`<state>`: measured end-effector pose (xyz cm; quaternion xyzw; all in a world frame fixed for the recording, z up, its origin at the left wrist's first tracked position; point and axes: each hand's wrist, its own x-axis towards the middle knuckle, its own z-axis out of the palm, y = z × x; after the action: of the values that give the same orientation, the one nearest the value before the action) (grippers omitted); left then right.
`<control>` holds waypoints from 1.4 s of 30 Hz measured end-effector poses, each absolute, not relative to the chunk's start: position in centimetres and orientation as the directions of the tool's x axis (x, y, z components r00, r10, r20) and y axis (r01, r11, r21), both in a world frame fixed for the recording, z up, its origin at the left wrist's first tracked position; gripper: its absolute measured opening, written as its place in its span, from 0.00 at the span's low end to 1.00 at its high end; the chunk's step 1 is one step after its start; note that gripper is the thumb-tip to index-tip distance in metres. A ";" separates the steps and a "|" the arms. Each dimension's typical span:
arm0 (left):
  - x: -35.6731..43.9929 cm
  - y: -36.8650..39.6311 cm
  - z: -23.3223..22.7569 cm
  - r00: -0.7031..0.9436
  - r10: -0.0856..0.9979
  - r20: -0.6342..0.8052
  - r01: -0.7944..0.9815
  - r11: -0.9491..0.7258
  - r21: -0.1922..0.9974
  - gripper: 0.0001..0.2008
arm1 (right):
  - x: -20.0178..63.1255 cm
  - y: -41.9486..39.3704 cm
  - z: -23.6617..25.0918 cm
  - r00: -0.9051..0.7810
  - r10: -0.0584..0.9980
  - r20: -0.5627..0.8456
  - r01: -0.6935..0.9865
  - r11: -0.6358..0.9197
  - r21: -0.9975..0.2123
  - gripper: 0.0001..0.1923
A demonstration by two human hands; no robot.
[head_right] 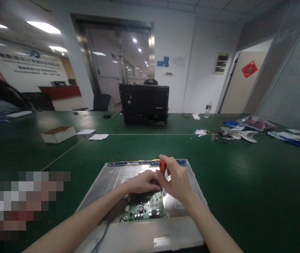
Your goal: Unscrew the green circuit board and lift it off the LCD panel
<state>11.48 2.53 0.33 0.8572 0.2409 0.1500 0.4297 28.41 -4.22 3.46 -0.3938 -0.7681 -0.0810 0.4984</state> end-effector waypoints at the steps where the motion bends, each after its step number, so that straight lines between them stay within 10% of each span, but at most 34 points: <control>1: 11.5 2.5 0.3 0.839 0.541 0.052 0.283 -0.515 0.809 0.06 | 28.4 -4.3 3.6 -0.198 0.531 0.824 0.682 0.679 -0.274 0.22; 42: 11.5 2.4 0.5 0.841 0.540 0.042 0.276 -0.494 0.825 0.04 | 28.4 -4.0 3.3 -0.162 0.500 0.851 0.691 0.673 -0.264 0.17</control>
<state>11.55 2.36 0.51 0.8512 0.2396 0.1491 0.4425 28.40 -4.02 3.30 -0.3936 -0.7565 -0.0932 0.5139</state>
